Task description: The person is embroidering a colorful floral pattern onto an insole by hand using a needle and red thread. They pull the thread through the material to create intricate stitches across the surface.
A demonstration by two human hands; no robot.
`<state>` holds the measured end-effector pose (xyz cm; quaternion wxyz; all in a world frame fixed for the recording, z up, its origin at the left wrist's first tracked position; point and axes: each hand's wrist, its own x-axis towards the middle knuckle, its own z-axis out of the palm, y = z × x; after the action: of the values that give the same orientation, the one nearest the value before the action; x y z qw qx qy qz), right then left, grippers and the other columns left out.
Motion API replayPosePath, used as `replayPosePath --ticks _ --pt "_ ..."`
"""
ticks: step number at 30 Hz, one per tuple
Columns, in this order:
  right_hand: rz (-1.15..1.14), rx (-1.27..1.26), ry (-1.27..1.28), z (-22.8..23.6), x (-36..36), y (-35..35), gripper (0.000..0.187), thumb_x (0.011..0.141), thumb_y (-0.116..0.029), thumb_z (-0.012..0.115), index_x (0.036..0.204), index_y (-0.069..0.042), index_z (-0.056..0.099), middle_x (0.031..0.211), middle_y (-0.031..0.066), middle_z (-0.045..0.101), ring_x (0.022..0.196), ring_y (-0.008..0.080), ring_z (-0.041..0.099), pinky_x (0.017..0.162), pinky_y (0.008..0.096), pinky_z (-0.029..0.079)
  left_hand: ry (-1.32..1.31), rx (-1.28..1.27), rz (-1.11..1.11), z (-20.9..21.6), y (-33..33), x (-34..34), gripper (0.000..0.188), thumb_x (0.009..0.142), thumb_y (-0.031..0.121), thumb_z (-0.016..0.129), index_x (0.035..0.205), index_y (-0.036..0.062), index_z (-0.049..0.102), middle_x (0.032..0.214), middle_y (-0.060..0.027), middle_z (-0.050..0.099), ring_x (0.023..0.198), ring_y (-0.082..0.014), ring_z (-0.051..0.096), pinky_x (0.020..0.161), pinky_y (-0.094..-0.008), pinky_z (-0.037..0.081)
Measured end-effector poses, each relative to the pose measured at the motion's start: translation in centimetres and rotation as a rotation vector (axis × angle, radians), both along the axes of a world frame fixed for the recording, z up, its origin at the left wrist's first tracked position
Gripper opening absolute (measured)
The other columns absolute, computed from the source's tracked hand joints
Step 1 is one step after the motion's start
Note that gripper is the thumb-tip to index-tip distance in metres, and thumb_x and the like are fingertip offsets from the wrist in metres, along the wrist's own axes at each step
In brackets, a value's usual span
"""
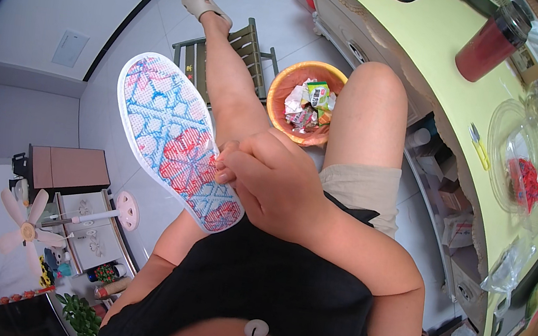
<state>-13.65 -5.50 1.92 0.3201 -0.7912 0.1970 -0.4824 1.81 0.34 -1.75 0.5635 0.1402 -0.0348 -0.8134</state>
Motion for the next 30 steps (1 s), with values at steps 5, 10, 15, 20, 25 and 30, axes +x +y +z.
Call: replayPosePath --ticks 5,10,15,20,25,30 --pt "0.005 0.005 -0.002 0.0 0.0 0.1 0.018 0.069 0.001 0.062 0.084 -0.007 0.059 0.078 0.0028 0.055 0.072 0.0224 0.054 0.063 0.0317 0.043 0.002 -0.021 -0.015 -0.2 -0.1 0.1 0.022 0.091 0.022 0.045 0.074 0.0068 0.048 0.062 -0.0017 0.047 0.061 -0.0102 0.045 0.06 -0.0204 0.036" --pt "0.006 0.008 0.028 0.2 -0.1 0.1 0.017 0.069 0.001 0.062 0.083 -0.007 0.059 0.079 0.0027 0.055 0.073 0.0222 0.054 0.063 0.0315 0.043 -0.005 0.01 -0.01 -0.3 0.0 0.1 0.022 0.09 0.021 0.044 0.074 0.0073 0.048 0.062 -0.0014 0.046 0.06 -0.0101 0.044 0.059 -0.0198 0.035" --pt "-0.013 0.005 0.031 0.2 -0.1 0.1 0.018 0.068 0.002 0.061 0.083 -0.007 0.058 0.079 0.0026 0.056 0.073 0.0224 0.054 0.064 0.032 0.043 -0.033 0.029 -0.016 -0.1 0.0 0.0 0.023 0.091 0.022 0.044 0.074 0.0074 0.047 0.061 -0.001 0.045 0.059 -0.0102 0.043 0.058 -0.0196 0.035" --pt "0.003 0.043 0.045 -0.1 -0.1 0.1 0.02 0.067 0.003 0.06 0.085 -0.005 0.059 0.082 0.0035 0.057 0.074 0.023 0.054 0.065 0.0319 0.044 -0.138 0.096 0.048 1.3 0.1 -0.6 0.023 0.09 0.023 0.047 0.074 0.0058 0.05 0.064 -0.0019 0.048 0.061 -0.0105 0.044 0.06 -0.0203 0.036" --pt "0.032 0.388 -0.049 -2.3 -0.2 -0.9 0.016 0.072 0.006 0.06 0.085 -0.003 0.062 0.081 0.0063 0.059 0.077 0.0202 0.059 0.066 0.0277 0.046 -0.514 0.082 0.104 1.9 -0.2 -0.9 0.012 0.083 0.012 0.058 0.084 -0.0001 0.057 0.079 -0.0079 0.062 0.072 -0.0131 0.058 0.069 -0.0241 0.046" --pt "0.144 1.289 -0.418 -5.2 -0.9 -0.7 0.034 0.076 0.0 0.067 0.108 -0.001 0.056 0.101 0.0064 0.062 0.089 0.0137 0.06 0.076 0.0286 0.05 -0.72 0.097 0.085 2.0 0.1 -0.7 0.01 0.081 0.004 0.061 0.088 -0.0037 0.059 0.085 -0.0109 0.065 0.073 -0.0136 0.062 0.07 -0.0247 0.051"
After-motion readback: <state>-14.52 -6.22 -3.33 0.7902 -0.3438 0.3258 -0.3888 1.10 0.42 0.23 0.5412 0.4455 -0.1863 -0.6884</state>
